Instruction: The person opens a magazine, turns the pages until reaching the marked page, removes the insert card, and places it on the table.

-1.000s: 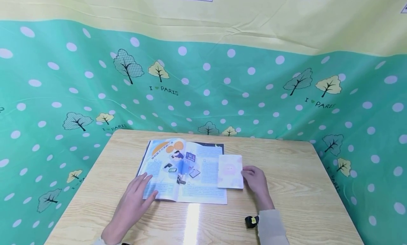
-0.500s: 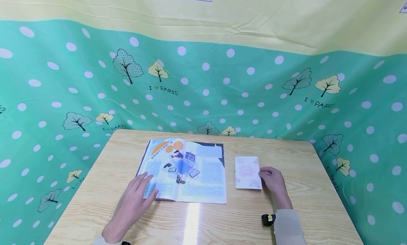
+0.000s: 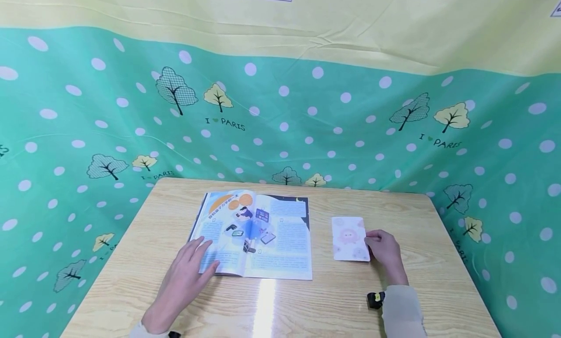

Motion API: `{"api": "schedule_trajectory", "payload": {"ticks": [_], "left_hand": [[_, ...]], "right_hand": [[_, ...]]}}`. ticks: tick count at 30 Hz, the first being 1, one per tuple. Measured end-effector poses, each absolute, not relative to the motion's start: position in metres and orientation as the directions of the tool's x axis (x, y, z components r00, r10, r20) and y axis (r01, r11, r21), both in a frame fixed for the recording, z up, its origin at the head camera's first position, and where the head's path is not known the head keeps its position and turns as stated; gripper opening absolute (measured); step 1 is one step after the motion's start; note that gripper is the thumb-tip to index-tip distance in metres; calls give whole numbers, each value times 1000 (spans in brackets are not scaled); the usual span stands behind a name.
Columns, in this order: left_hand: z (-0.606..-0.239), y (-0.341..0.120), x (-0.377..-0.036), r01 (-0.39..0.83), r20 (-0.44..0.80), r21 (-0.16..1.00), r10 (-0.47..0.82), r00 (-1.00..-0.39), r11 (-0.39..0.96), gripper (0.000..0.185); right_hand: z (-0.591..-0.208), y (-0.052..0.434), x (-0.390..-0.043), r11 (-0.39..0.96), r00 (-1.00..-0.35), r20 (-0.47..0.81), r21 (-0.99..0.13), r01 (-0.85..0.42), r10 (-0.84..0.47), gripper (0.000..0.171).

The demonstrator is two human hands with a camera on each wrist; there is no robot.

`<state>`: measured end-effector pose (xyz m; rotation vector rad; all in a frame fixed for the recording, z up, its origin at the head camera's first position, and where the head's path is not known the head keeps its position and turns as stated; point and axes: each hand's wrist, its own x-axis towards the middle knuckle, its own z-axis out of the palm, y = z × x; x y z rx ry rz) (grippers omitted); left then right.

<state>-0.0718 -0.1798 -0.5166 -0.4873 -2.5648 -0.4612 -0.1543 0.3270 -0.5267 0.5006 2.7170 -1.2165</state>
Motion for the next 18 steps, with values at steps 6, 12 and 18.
{"api": "schedule_trajectory", "payload": {"ticks": [6,12,18], "left_hand": [[-516,-179,-70,405,510,235,243,-825,884,55],[-515,-179,-69,387,494,242,230,-838,890,56],[-513,-177,-68,382,487,264,219,-846,886,58]], "right_hand": [[-525,329,-154,642,-935,-244,-681,353,255,30],[-525,330,-152,652,-942,-215,-681,333,257,29],[-514,320,-143,670,-947,-192,-672,317,256,33]]}}
